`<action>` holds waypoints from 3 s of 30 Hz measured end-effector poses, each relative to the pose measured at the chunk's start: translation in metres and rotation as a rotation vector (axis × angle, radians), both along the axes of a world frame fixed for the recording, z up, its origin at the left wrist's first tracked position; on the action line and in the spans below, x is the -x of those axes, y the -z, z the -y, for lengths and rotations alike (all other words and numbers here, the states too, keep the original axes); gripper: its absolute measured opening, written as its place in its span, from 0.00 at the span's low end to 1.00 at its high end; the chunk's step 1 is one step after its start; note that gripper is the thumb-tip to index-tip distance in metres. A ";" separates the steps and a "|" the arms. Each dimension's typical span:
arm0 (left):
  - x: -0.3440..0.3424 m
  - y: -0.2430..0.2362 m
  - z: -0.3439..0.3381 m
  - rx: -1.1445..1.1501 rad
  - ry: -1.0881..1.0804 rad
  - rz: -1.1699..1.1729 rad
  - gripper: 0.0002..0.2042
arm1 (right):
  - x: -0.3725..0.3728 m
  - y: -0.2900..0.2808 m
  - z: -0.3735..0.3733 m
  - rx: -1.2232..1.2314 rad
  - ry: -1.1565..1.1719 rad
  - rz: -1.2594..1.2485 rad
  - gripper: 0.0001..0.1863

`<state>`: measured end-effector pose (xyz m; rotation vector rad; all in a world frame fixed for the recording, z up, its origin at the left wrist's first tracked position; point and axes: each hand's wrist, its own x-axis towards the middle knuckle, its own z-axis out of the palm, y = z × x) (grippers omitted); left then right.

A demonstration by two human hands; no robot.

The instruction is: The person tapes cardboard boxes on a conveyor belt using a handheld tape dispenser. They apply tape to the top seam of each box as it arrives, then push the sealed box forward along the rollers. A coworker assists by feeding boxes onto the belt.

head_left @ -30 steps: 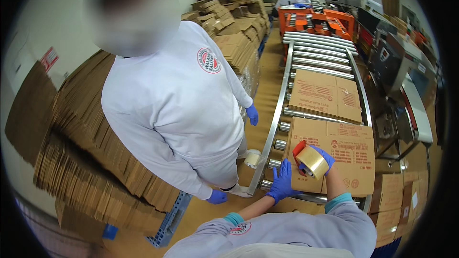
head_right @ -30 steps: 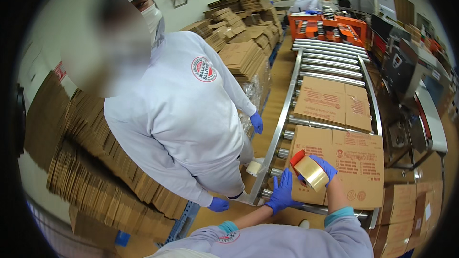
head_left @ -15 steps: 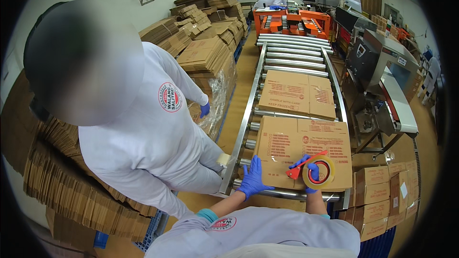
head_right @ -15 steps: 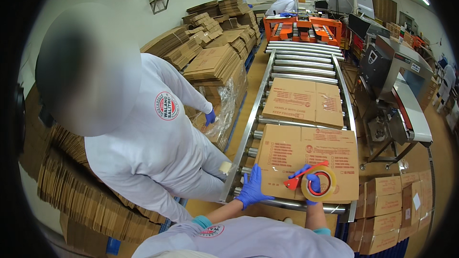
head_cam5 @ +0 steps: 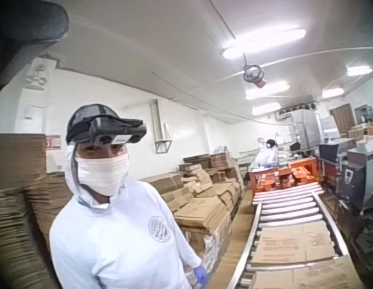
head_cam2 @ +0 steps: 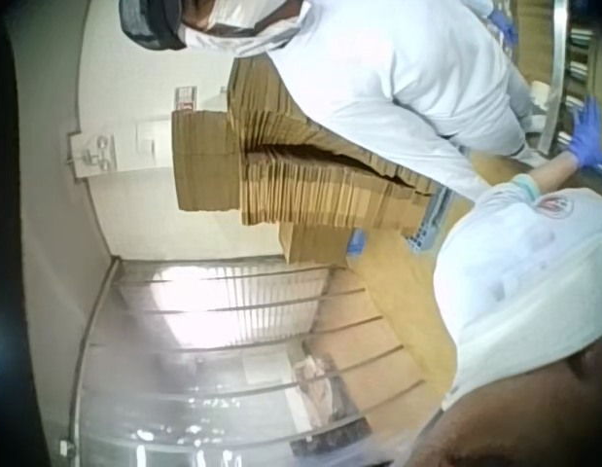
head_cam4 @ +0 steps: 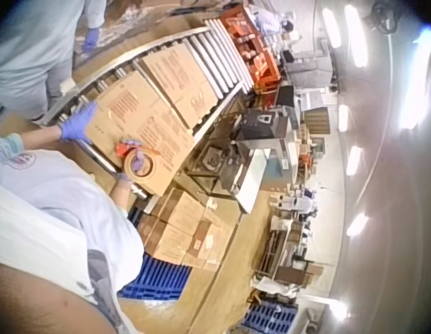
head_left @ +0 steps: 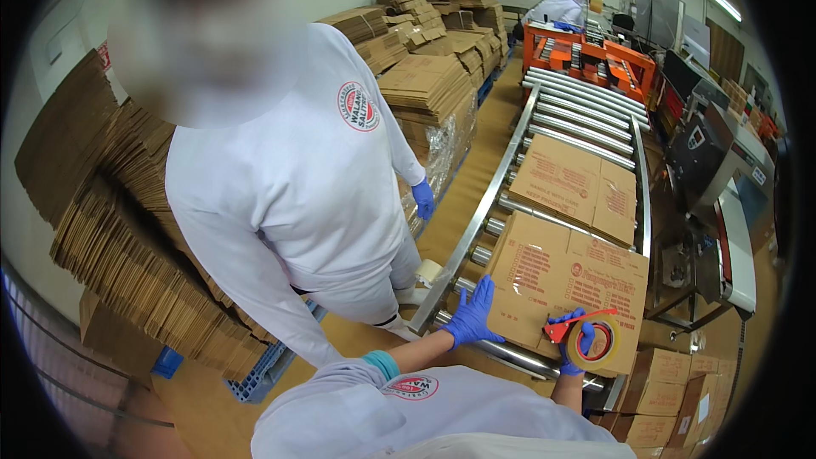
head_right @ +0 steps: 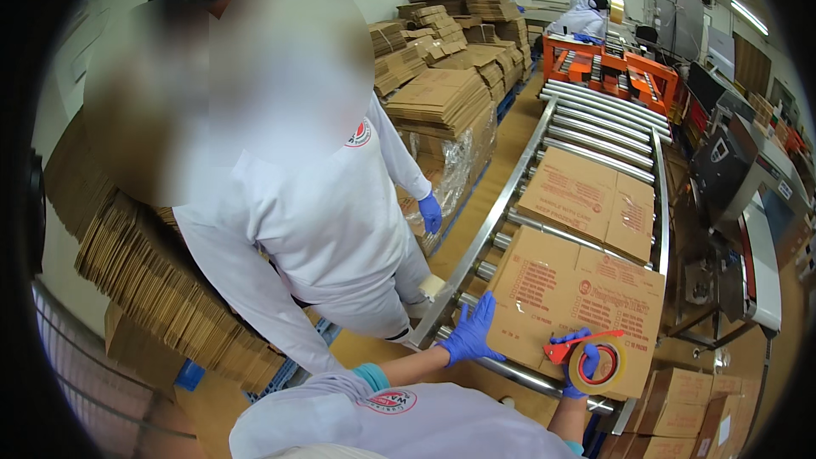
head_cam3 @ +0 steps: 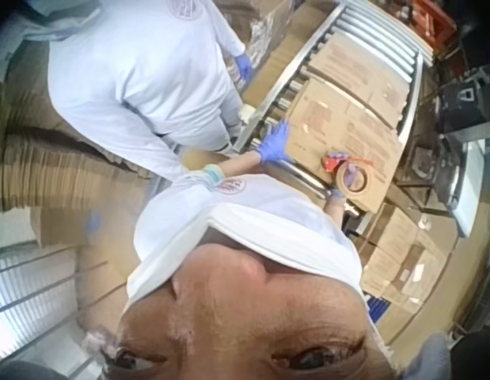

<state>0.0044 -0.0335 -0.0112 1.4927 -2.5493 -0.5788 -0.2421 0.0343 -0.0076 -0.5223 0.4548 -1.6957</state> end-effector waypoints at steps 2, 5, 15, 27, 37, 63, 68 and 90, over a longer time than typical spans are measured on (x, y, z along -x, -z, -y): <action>-0.001 0.003 0.000 -0.008 0.001 -0.017 0.65 | 0.002 0.003 0.002 0.017 -0.013 -0.026 0.18; -0.002 0.001 0.001 -0.025 0.034 -0.017 0.64 | 0.002 0.001 0.001 0.005 -0.006 -0.031 0.19; 0.002 -0.078 -0.008 -0.195 0.323 -0.347 0.54 | 0.000 -0.003 0.001 0.021 -0.060 -0.033 0.17; 0.030 -0.039 0.019 -0.146 0.297 -0.516 0.61 | 0.005 0.003 0.002 -0.027 -0.016 0.028 0.19; 0.046 0.013 -0.017 0.362 0.386 0.203 0.45 | 0.024 0.005 -0.007 0.260 0.039 0.200 0.19; 0.151 -0.082 0.092 0.214 0.171 -0.131 0.56 | 0.093 -0.070 -0.092 -0.080 0.492 -0.781 0.13; 0.152 -0.041 -0.006 0.196 0.301 0.149 0.59 | 0.103 -0.096 0.004 0.229 0.564 -0.964 0.16; 0.137 -0.040 -0.004 0.222 0.275 0.116 0.57 | 0.119 -0.057 0.028 -0.549 -0.227 -0.036 0.16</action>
